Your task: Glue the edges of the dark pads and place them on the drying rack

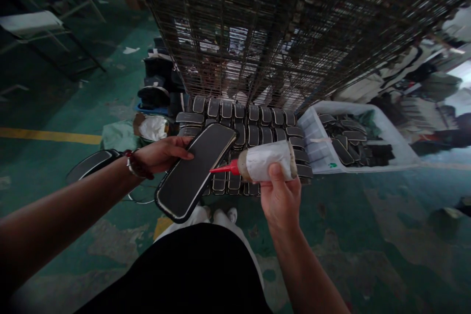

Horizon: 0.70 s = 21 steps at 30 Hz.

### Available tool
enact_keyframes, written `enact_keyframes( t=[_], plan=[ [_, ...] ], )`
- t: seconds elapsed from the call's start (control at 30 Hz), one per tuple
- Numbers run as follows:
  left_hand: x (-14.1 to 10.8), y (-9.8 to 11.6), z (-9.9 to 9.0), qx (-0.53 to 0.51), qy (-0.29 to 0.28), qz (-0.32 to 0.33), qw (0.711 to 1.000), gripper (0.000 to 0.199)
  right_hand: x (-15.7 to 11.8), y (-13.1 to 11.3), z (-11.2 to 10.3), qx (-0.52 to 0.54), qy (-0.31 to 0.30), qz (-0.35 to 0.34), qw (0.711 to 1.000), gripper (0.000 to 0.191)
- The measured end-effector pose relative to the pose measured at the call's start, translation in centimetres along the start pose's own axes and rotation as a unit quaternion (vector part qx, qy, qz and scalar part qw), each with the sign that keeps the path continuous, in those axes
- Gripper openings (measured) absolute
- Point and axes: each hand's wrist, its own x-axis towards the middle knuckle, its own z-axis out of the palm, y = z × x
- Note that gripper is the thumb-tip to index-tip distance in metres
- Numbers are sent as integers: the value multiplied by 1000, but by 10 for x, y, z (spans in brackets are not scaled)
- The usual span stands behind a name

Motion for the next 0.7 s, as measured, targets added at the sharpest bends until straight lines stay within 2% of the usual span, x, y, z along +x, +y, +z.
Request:
enact_keyframes(
  t=[0.13,0.4,0.53,0.7],
  plan=[
    [2,-1,-3,-14,9,1,1000,34,-8,0,2,-14,-28,-21,999,32],
    [6,1,-6,-32,45,12,998,34,-23,1,2,-9,-58,-10,998,52],
    [7,1,-9,-37,61,17,997,32,-29,3,1,1,-87,-5,996,48],
    [7,4,-10,-35,96,37,994,27,-34,7,0,-3,-90,-18,996,46]
  ],
)
